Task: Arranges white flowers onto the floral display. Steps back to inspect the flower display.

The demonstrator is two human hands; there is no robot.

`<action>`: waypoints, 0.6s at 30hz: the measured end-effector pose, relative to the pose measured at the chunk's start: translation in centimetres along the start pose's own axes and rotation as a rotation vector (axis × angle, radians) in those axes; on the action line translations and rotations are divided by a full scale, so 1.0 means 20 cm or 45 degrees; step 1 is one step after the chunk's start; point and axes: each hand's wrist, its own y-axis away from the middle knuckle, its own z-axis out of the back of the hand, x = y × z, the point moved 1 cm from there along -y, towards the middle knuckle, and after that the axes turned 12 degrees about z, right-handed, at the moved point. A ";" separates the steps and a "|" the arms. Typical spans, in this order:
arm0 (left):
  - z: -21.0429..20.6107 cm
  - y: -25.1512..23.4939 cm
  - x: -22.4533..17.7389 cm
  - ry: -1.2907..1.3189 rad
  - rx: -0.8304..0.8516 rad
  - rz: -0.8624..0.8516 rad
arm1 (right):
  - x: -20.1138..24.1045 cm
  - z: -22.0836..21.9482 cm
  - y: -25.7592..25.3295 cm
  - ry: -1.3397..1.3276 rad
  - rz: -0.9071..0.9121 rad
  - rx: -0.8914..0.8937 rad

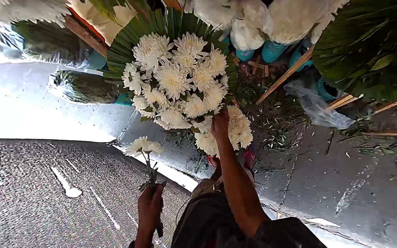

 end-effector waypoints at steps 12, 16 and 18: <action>-0.08 0.15 -0.29 0.298 -0.189 -0.246 | 0.53 -0.04 0.33 0.730 -0.034 0.337; -0.17 0.29 -0.43 0.471 -0.068 -0.382 | 0.82 -0.36 0.56 0.599 -0.292 1.031; -0.22 0.37 -0.49 0.456 -0.063 -0.419 | 0.94 -0.49 0.62 0.509 -0.330 1.242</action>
